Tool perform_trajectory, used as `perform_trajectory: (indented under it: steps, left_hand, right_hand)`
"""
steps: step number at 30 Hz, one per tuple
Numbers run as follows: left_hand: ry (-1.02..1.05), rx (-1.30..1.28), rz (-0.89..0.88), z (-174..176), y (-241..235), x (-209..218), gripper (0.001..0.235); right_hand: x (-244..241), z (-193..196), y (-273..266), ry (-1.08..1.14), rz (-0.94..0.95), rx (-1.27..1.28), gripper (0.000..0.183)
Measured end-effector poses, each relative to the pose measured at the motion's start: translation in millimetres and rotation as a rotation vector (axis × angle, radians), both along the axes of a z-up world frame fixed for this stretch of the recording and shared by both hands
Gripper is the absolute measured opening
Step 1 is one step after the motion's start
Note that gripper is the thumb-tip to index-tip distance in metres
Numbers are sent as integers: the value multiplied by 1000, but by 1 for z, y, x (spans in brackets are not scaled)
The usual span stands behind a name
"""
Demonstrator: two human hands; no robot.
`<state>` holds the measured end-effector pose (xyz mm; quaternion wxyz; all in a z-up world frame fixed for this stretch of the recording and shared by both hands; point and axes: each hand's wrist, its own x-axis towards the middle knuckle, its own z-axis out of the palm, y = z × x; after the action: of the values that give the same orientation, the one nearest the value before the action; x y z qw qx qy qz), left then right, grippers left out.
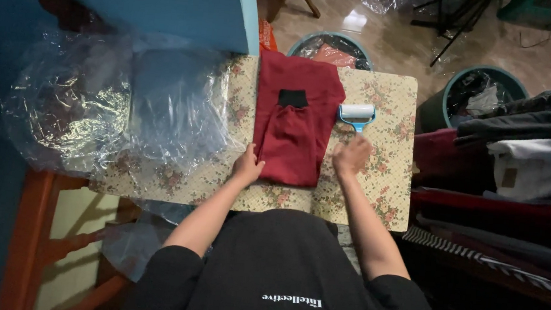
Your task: The person lays a maroon garment flat on a table, uses a lint roller to remove lint, folds the garment into a compact rectangle, and places it into a clear plastic bag. The person then seals the bag and sets it aside.
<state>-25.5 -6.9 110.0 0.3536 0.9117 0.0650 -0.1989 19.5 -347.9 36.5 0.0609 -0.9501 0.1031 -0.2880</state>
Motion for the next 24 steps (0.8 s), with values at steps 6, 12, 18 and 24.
perform_trajectory:
  steps: [6, 12, 18, 24]
  left_hand:
    - [-472, 360, -329, 5, -10, -23, 72]
    - [-581, 281, -766, -19, -30, -48, 64]
    - [-292, 456, -927, -26, -27, -53, 81]
    - [-286, 522, -951, -23, -26, -50, 67]
  right_hand:
    - [-4, 14, -51, 565, -27, 442, 47]
    - [-10, 5, -24, 612, 18, 570, 38]
    - [-99, 93, 105, 837, 386, 750, 47]
    - [-74, 54, 132, 733, 445, 640, 33]
